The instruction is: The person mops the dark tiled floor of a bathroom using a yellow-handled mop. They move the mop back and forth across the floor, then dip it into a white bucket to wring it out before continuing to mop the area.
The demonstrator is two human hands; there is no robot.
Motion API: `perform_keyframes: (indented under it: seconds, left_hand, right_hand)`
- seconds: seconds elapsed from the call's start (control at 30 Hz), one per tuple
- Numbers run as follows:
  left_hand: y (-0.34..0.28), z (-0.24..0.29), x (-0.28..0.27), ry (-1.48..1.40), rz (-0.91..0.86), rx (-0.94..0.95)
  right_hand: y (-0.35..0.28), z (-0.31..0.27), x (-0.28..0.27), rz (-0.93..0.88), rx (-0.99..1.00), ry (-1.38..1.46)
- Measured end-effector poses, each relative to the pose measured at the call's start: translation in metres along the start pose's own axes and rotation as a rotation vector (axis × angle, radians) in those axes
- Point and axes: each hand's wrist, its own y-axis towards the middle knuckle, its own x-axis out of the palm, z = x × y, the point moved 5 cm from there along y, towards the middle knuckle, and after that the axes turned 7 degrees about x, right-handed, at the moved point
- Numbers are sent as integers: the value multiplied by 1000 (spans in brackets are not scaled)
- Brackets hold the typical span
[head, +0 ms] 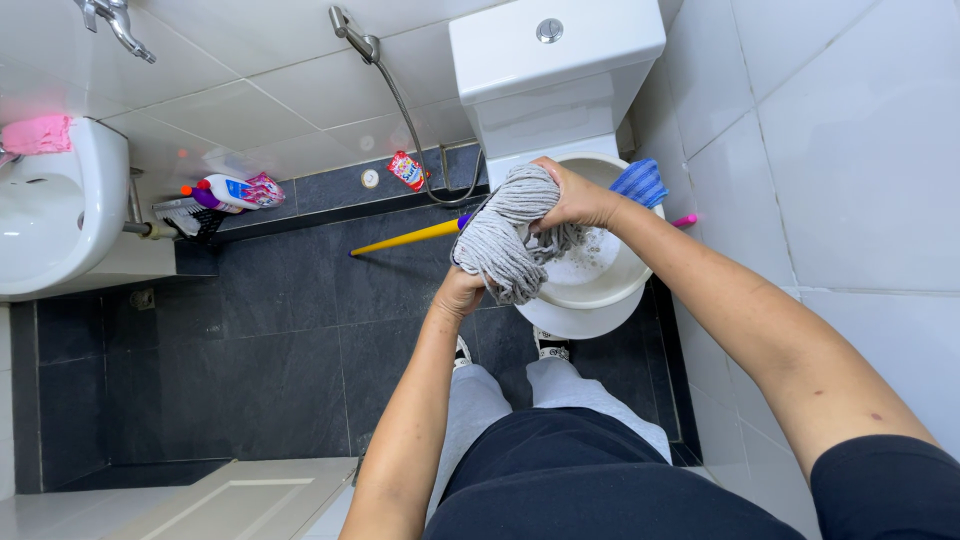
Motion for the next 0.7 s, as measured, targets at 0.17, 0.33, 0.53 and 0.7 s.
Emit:
perform_keyframes:
  seconds: [0.17,0.33,0.53,0.7]
  left_hand:
    - [-11,25,7,194,9,-7]
    - [-35,51,37,476,-44,6]
    - [-67,110,90,1445,76,33]
    - [-72,143,169,1340,199,460]
  right_hand:
    - [-5,-1,1,103,16,3]
    - [-8,-4,8,221,50,-65]
    - [-16,-20,17,290,116,-126]
    - [-14,-27,21,363,207,-206]
